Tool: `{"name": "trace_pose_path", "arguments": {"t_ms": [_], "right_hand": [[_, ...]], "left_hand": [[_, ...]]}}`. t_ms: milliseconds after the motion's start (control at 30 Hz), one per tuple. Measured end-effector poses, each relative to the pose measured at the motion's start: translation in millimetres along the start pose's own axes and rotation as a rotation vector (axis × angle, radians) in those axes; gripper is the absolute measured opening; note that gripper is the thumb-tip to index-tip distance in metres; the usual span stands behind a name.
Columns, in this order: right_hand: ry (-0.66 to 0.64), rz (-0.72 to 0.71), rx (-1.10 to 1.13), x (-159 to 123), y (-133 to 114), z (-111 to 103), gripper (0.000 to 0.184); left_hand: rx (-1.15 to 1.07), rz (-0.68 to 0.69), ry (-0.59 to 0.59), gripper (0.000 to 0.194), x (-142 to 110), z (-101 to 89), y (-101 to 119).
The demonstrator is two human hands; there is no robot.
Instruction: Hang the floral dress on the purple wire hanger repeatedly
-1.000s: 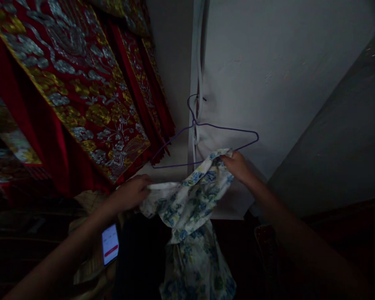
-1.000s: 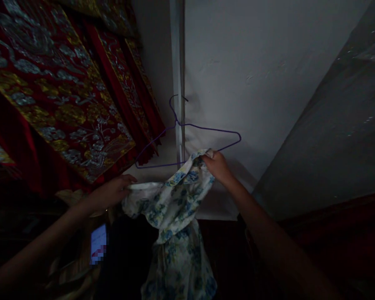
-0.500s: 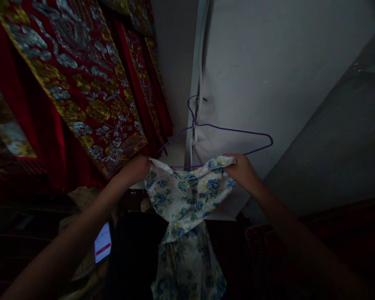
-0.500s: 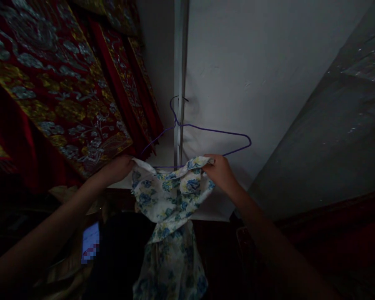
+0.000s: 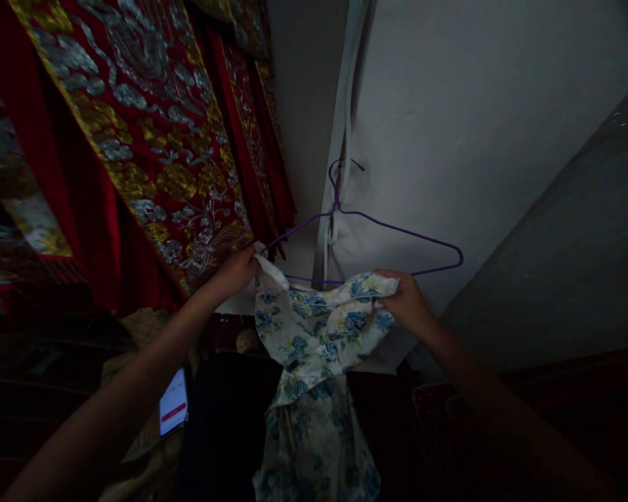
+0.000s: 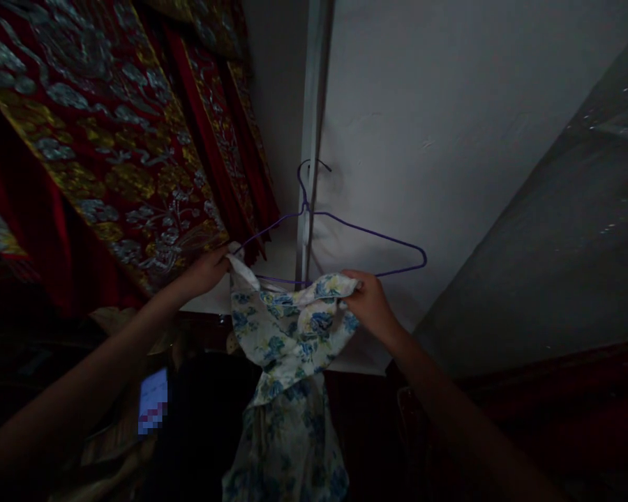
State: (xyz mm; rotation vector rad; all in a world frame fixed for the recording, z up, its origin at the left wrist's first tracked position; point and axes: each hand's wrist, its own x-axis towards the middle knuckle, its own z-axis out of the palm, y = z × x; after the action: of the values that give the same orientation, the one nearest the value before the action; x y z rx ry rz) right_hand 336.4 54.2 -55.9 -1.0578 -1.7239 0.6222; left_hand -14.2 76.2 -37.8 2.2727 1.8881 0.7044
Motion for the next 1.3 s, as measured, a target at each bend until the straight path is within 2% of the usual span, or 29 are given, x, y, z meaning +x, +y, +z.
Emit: {"name": "trace_pose_path", "arguments": {"t_ms": [100,167,233,300,400,500,633,667,733,800,867,1000,1100,1167,1267,1300], "right_hand": [[0.005,-0.023,-0.102,-1,-3,-9,0.009],[-0.002,-0.005,-0.127,0,-2,-13,0.009],[-0.017,-0.003,-0.106,-1,-1,-12,0.008],[-0.029,-0.019,-0.077,-2,0,-8,0.008],[-0.010,-0.025,-0.060,-4,0,-1,0.010],[0.023,-0.021,-0.118,-3,3,-2,0.012],[0.060,-0.006,-0.178,2,11,-9,0.012],[0.061,-0.001,-0.174,3,12,-8,0.013],[0.047,0.009,-0.153,5,12,-6,0.014],[0.033,0.023,-0.127,6,12,-2,0.015],[0.025,0.040,-0.093,5,11,3,0.015],[-0.015,0.018,0.026,-2,4,13,0.012],[-0.045,-0.049,0.056,-13,-9,11,0.007],[0.040,-0.068,0.023,-20,-19,1,0.032],[0.294,-0.069,-0.032,-26,-28,-29,0.083],[0.366,-0.065,-0.065,-25,-29,-41,0.093]], "left_hand": [[0.017,-0.002,-0.106,0.026,-2,9.1,-8],[0.041,-0.004,-0.132,0.023,-7,9.9,-6],[0.065,-0.003,-0.080,0.029,-12,4.5,3],[0.087,0.041,0.021,0.037,-15,-5.9,13],[0.144,0.110,0.102,0.038,-18,-22.7,24],[0.230,0.055,0.031,0.036,-28,-30.2,21],[0.279,-0.005,-0.094,0.033,-48,-30.7,14],[0.257,0.014,-0.078,0.034,-52,-31.9,14],[0.177,0.085,0.033,0.037,-56,-36.3,19],[0.074,0.171,0.160,0.040,-55,-41.6,28],[-0.018,0.239,0.237,0.040,-48,-44.3,39],[-0.156,0.338,0.291,0.045,-21,-34.9,57],[-0.218,0.314,0.320,0.045,2,-20.3,56],[-0.203,0.283,0.327,0.041,13,-12.7,50],[-0.131,0.277,0.333,0.041,17,-10.1,40],[-0.114,0.283,0.331,0.041,17,-11.5,38]]}}
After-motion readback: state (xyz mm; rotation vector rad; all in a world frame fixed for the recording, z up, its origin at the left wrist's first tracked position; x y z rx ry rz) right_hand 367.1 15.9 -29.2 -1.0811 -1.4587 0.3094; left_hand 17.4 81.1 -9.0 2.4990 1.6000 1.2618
